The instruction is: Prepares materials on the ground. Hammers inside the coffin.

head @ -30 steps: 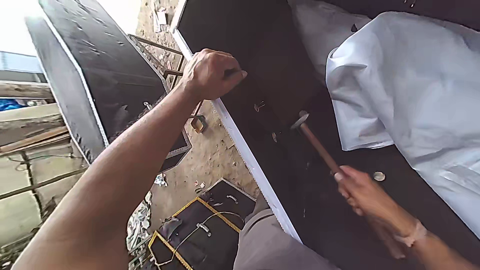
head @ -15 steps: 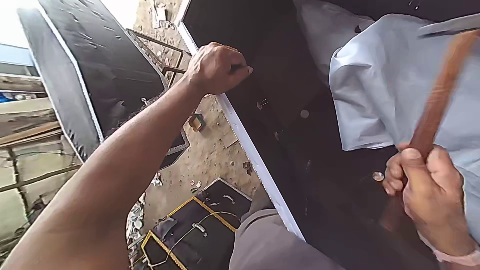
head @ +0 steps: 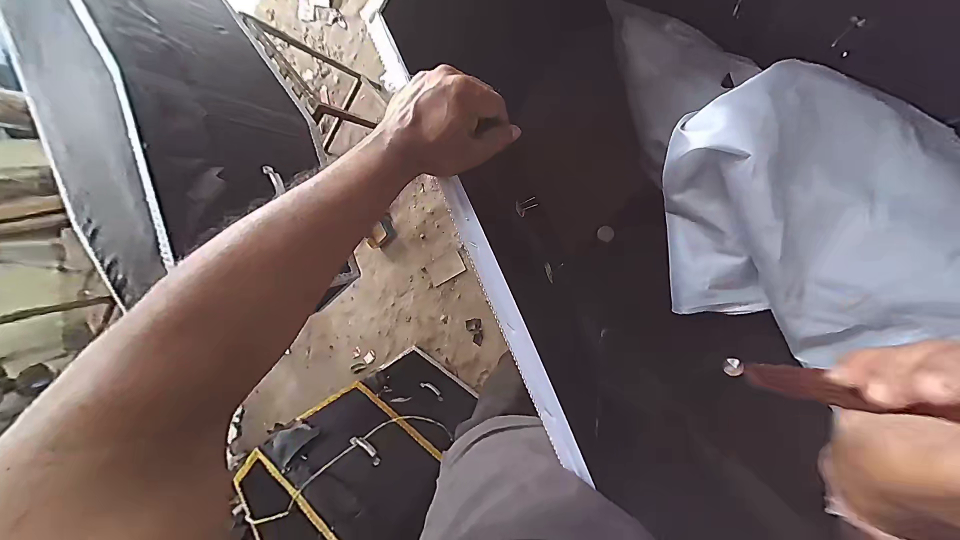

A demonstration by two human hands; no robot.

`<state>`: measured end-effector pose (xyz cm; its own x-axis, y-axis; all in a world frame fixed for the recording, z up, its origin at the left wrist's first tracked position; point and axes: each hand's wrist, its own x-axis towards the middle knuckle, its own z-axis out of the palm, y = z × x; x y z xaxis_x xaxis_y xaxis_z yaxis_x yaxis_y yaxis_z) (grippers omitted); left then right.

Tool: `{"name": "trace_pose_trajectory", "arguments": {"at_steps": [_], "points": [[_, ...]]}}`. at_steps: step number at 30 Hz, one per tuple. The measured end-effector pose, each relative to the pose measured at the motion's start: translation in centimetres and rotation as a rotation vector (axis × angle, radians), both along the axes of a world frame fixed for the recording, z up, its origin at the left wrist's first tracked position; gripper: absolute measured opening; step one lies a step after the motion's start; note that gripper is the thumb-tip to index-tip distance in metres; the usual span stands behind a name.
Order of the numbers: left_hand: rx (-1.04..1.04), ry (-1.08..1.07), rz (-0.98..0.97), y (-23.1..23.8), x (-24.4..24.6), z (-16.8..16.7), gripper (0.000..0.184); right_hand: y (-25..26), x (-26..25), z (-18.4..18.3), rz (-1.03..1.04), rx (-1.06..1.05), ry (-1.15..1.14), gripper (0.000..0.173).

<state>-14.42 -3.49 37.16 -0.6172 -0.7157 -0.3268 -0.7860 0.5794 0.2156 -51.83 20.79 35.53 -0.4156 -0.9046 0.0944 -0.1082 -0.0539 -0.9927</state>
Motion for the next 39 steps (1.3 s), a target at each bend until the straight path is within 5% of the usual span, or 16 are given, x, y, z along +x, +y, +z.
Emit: {"name": "trace_pose_trajectory", "arguments": {"at_steps": [1, 3, 5, 6, 8, 13, 15, 18, 19, 23, 25, 30, 35, 39], "points": [[0.002, -0.004, -0.008, 0.0, 0.0, 0.0, 0.044, 1.6, 1.1, -1.4, 0.074, 0.02, -0.046, 0.026], [0.01, -0.01, -0.001, 0.0, -0.1, 0.3, 0.044, 5.4, 2.6, -3.5, 0.46, 0.407, 0.162, 0.032], [0.011, 0.001, 0.001, 0.0, -0.1, 0.3, 0.044, 4.7, 1.7, -3.9, 0.914, 0.818, 0.419, 0.037], [0.01, 0.014, 0.011, 0.2, -0.1, 0.2, 0.044, 3.0, 0.4, -3.6, 0.996, 0.86, 0.512, 0.039], [0.005, -0.001, 0.035, -0.1, -0.2, 0.5, 0.042, -0.6, -2.0, -2.3, 0.856, 0.72, 0.529, 0.04], [0.013, -0.025, -0.002, -0.1, -0.2, 0.2, 0.043, -1.9, 0.3, -2.5, 0.178, 0.249, -0.044, 0.019], [0.015, -0.038, 0.002, -0.3, -0.2, 0.2, 0.043, 2.6, 2.8, -3.4, 0.346, 0.537, -0.108, 0.022], [0.008, -0.007, -0.002, 0.0, -0.1, 0.1, 0.043, 6.5, 2.0, -4.6, 0.876, 1.359, -0.368, 0.019], [-0.004, 0.019, -0.003, -0.2, 0.0, 0.0, 0.043, 6.0, 0.6, -5.0, 0.875, 1.382, -0.38, 0.02], [0.013, 0.007, 0.018, 0.3, -0.1, -0.1, 0.044, 2.2, -1.6, -3.5, 0.328, 0.767, -0.025, 0.026], [-0.004, -0.018, 0.008, -0.3, -0.3, 0.2, 0.045, 1.6, 0.3, -3.5, 0.182, 0.633, -0.029, 0.023], [-0.017, 0.007, -0.005, -0.1, -0.2, 0.1, 0.045, 6.5, 3.1, -3.6, 0.87, 1.308, -0.457, 0.02], [0.0, 0.015, 0.005, 0.0, -0.1, 0.1, 0.045, 5.7, 2.6, -3.1, 0.445, 0.985, -0.224, 0.027], [-0.018, 0.028, 0.003, -0.1, -0.1, 0.1, 0.044, 7.4, 4.4, -4.2, 0.88, 1.302, -0.338, 0.017]]}}
